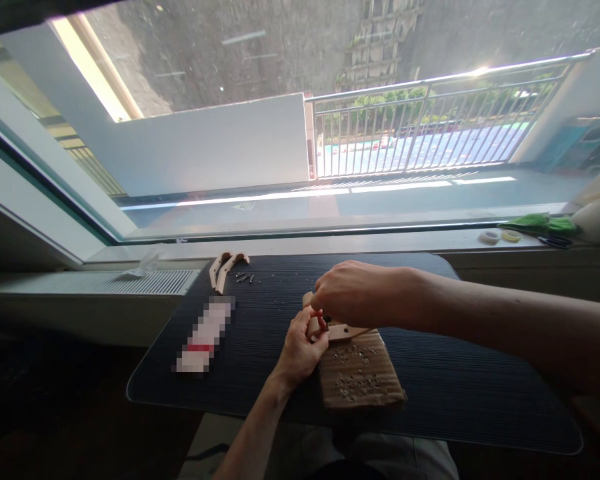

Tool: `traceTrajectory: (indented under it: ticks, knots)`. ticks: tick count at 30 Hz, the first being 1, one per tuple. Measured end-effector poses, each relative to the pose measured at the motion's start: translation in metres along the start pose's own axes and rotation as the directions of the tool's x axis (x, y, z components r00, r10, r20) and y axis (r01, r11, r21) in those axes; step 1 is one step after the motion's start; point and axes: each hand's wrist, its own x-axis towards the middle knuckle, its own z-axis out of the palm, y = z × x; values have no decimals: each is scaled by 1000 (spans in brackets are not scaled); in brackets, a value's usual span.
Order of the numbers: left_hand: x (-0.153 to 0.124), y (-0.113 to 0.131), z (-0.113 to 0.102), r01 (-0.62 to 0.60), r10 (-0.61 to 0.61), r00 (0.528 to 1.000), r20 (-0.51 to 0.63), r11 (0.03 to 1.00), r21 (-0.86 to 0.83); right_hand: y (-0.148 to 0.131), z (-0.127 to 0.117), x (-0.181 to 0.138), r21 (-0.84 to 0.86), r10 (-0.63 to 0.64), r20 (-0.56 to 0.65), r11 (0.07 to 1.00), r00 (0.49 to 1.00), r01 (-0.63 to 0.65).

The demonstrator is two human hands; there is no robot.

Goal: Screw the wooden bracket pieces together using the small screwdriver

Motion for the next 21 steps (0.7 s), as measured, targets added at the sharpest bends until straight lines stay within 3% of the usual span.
traceTrajectory:
  ticks: [7,11,17,21]
  knots:
    - [1,1,-2,-17,20,996,82,999,-36,6,12,2,-64,-2,-15,998,1000,1]
    - [1,3,-1,-26,28,998,50,999,-37,6,12,1,-79,11,-24,997,1000,-13]
    - [0,3,-2,6,-6,1000,14,1000,-2,0,7,2,35,10,-14,999,1000,-9]
    - [1,1,-2,-16,16,1000,23,1000,5,-1,18,2,83,-20,-62,996,998,25]
